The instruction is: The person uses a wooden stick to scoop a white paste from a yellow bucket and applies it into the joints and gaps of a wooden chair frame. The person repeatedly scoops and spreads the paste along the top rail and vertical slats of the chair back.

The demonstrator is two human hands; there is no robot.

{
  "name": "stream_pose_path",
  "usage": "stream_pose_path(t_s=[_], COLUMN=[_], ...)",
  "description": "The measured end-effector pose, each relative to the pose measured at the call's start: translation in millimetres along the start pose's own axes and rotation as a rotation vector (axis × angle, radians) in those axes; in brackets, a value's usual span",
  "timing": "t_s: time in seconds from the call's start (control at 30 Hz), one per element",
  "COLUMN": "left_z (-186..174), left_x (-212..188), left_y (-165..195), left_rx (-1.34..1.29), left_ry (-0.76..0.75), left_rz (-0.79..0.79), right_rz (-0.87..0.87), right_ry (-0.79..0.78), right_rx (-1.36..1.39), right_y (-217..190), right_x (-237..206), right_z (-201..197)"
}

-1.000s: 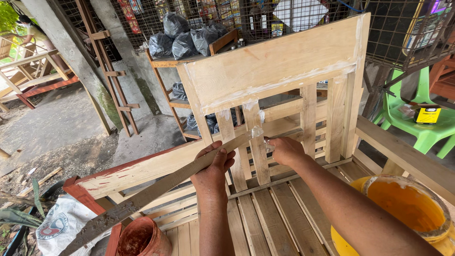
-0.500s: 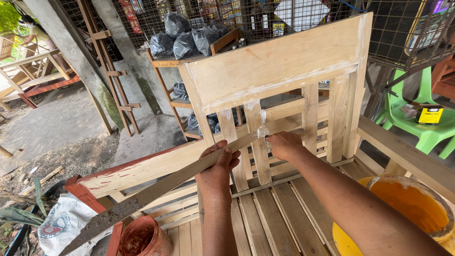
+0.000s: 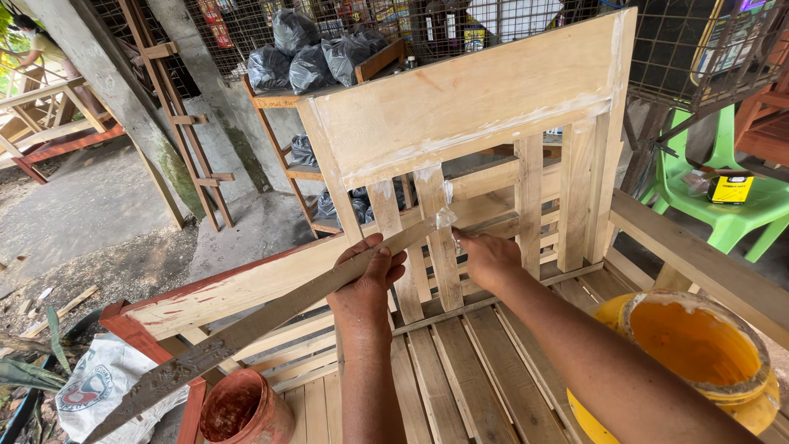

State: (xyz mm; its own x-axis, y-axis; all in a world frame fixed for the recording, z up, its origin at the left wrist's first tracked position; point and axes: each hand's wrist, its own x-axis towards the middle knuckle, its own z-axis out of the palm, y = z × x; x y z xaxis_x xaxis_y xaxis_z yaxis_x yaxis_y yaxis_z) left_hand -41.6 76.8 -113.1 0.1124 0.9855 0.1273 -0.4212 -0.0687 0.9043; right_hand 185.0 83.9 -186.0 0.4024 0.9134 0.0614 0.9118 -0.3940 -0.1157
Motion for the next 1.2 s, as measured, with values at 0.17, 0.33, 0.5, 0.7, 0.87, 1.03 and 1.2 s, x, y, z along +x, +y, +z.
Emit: stream_pose_path(t_s=[0.17, 0.33, 0.5, 0.7, 0.87, 1.03, 1.2], left_z=[-1, -3, -1, 0, 0, -1, -3], left_x=[-2, -1, 0, -3, -3, -2, -1], left_y=[3, 5, 5, 6, 7, 6, 4], left_rx=[0.011, 0.009, 0.051, 0.027, 0.004, 0.014, 0.012], left_ry=[-0.010, -0.001, -0.003, -0.011, -0.020, -0.005, 0.009], left_rz=[-0.005, -0.012, -0.012, -0.007, -0.013, -0.015, -0.025], right_rz=[0.038, 0.046, 0.023, -0.039, 0.053, 0.101, 0.076], right_ry=[-0.095, 0.013, -0.113, -0.003, -0.001, -0.067, -0.116], right_rx=[-0.149, -0.161, -0.193, -0.130, -0.080, -0.061, -0.018], right_y=[-9, -13, -8, -13, -17, -33, -37], right_x=[-6, 10, 4, -22, -15, 7, 10], right_z=[29, 68, 73, 62, 60, 67, 74])
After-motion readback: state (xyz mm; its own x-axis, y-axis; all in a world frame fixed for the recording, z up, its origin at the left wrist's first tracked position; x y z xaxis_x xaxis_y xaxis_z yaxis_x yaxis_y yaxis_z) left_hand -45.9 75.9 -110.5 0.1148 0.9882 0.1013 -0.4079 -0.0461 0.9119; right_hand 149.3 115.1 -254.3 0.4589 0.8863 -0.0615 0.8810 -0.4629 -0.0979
